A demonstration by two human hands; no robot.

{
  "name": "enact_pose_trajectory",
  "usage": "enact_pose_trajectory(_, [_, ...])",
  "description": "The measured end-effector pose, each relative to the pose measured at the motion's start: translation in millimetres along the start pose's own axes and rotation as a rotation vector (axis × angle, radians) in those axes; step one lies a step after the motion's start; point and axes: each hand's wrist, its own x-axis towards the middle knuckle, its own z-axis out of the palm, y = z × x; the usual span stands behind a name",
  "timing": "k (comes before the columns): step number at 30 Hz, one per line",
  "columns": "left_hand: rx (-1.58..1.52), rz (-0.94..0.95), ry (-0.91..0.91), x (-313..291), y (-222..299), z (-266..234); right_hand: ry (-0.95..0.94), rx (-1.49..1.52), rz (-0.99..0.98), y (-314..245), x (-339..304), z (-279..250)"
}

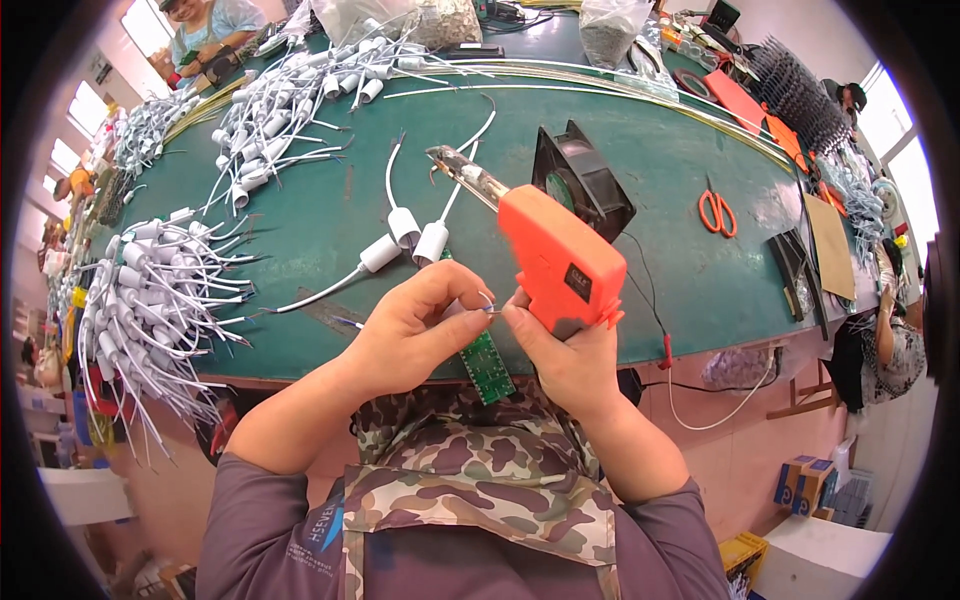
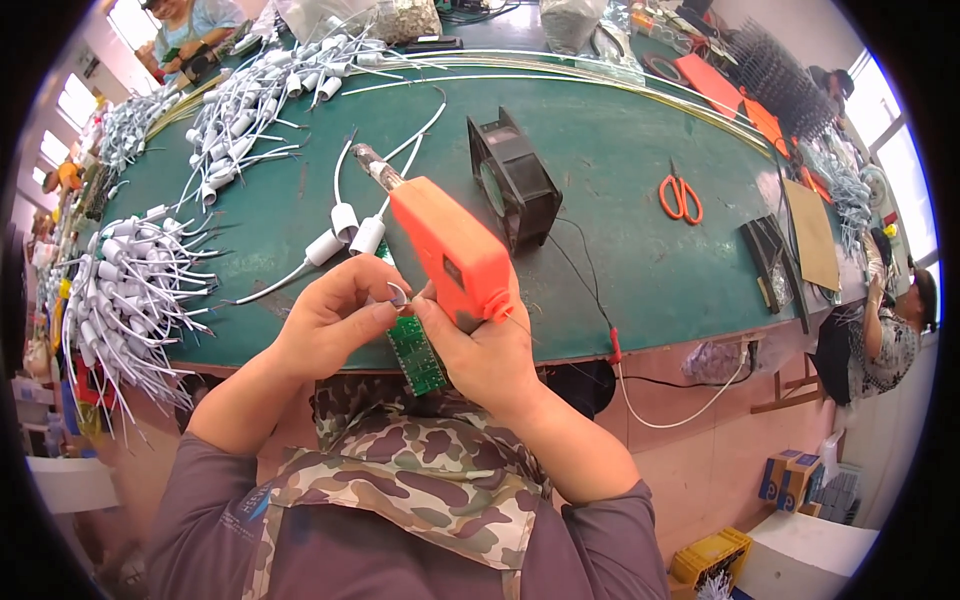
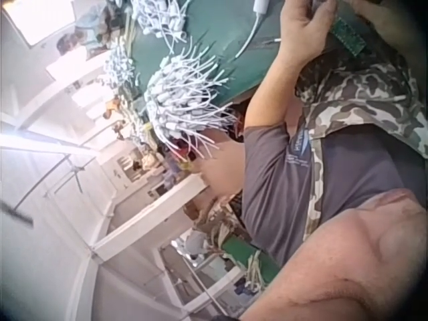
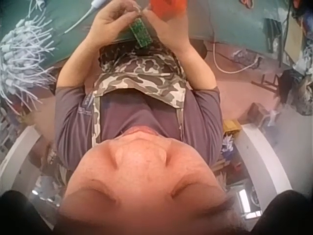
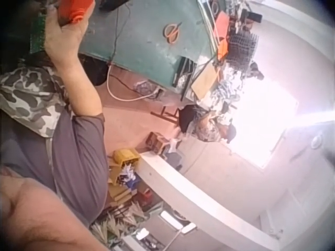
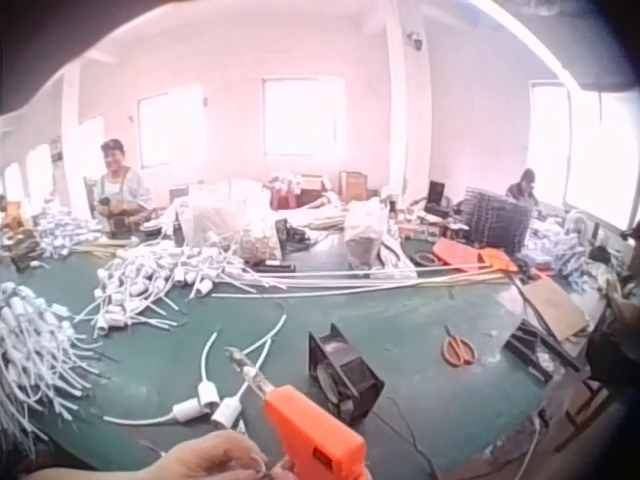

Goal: The person solders wires and light bulbs to a circuit board using a soldering iron and solder wire.

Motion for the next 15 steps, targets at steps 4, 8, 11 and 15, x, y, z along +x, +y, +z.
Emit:
enact_pose_trajectory(4, [0.507,0.461,0.074,-0.7,6.8,4.9,0.037,0.209,0.17,-10.7,1.6,6.3])
enact_pose_trajectory(8, [0.759,0.723,0.193,-3.6,-4.1,4.3,0.018,0.239,0.212,-14.0,0.0,10.0])
enact_pose_trajectory(11, [0.837,0.804,0.179,-6.5,-4.1,1.1,0.041,0.228,0.178,-8.6,-4.2,13.7])
enact_pose_trajectory(15, [0.843,0.804,0.239,-14.2,-4.9,1.5,0.035,0.271,0.197,-7.2,-11.0,19.6])
